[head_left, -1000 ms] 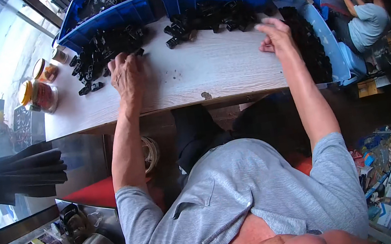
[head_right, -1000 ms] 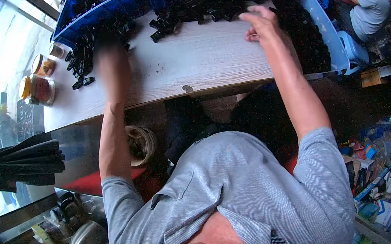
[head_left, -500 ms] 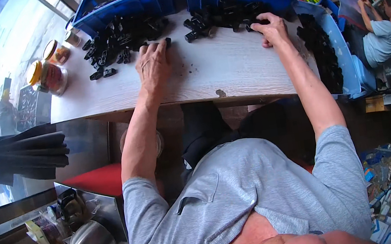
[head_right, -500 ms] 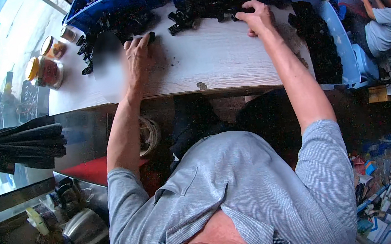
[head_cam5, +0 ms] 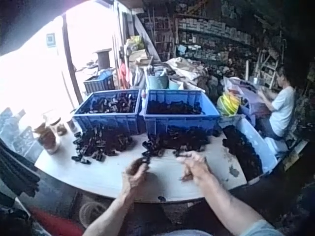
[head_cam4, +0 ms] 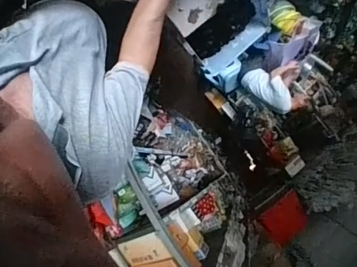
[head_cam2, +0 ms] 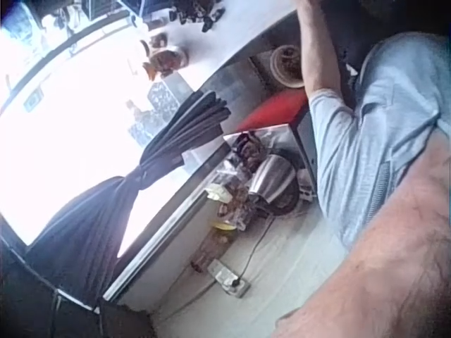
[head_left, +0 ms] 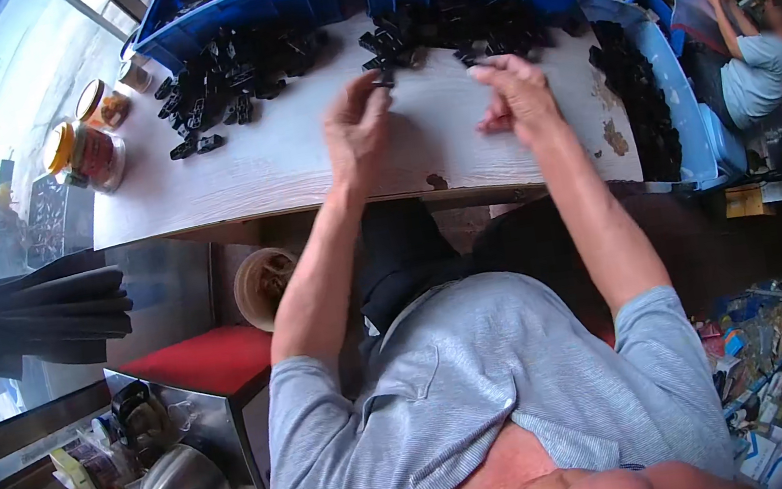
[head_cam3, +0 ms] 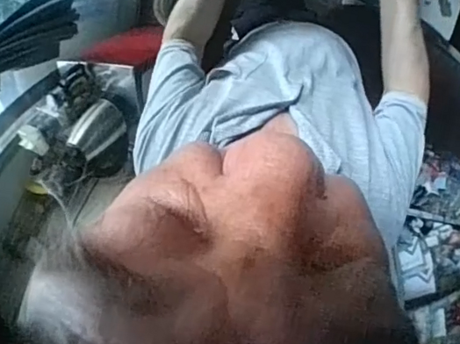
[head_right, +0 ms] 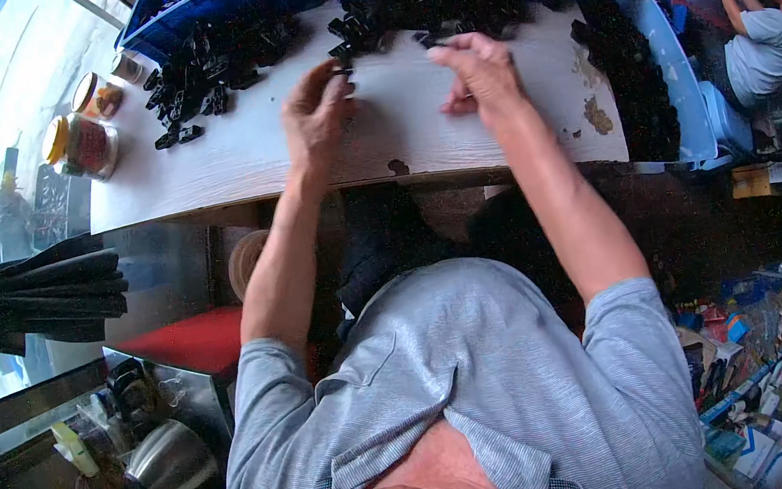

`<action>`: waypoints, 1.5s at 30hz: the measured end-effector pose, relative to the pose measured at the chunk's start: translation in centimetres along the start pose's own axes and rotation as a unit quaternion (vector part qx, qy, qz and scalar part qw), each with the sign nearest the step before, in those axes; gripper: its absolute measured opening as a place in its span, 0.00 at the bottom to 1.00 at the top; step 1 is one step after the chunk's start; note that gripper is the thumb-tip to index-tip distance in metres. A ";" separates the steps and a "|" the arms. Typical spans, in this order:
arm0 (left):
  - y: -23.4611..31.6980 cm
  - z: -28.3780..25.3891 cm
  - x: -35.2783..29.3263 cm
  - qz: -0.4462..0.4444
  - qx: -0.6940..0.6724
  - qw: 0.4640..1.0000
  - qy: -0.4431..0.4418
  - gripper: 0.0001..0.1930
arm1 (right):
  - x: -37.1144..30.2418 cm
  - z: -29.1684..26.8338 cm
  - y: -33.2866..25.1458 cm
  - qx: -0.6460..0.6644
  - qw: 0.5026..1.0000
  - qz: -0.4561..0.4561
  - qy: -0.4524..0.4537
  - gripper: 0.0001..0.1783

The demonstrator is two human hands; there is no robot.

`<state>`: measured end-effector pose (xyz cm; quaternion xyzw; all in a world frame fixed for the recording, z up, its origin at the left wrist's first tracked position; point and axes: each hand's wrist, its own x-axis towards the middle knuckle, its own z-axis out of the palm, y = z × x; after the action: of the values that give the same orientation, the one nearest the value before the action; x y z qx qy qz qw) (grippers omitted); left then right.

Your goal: Assembling small black plastic components at a workbench.

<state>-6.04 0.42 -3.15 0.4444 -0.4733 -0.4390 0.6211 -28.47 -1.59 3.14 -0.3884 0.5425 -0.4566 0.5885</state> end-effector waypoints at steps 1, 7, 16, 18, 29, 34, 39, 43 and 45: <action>0.7 1.9 -0.4 0.004 -0.003 1.000 -0.021 0.17 | -0.2 0.4 0.9 0.015 0.999 0.007 -0.033 0.21; 0.3 4.5 -0.4 -0.073 -0.059 0.994 -0.057 0.15 | -0.4 1.3 1.6 -0.037 0.991 -0.028 -0.124 0.20; 0.6 3.0 -0.2 0.045 0.099 0.986 -0.123 0.14 | 0.7 1.7 2.1 -0.145 0.984 0.010 -0.107 0.15; 0.4 2.9 0.4 0.084 0.132 0.982 -0.104 0.15 | 0.8 1.9 2.0 -0.166 0.981 0.006 -0.100 0.15; 0.4 2.7 0.9 0.156 0.216 0.952 -0.153 0.16 | 0.3 2.6 1.0 -0.216 0.971 0.030 -0.095 0.14; 1.2 3.0 0.8 0.152 0.269 0.936 -0.171 0.16 | 0.2 2.5 0.7 -0.220 0.970 0.049 -0.090 0.17; 0.5 3.0 1.2 0.132 0.266 0.933 -0.203 0.17 | 0.6 2.3 0.7 -0.217 0.970 0.059 -0.092 0.13; 1.3 3.7 1.8 0.179 0.337 0.894 -0.237 0.17 | 0.4 1.7 0.3 -0.237 0.966 0.061 -0.084 0.13; 1.0 3.9 2.4 0.239 0.323 0.876 -0.266 0.16 | 0.7 1.3 0.3 -0.250 0.964 0.053 -0.077 0.13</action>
<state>-9.31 -2.18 -1.06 0.3602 -0.8280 -0.2015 0.3794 -27.10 -2.18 2.77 -0.5275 0.6122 -0.2436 0.5362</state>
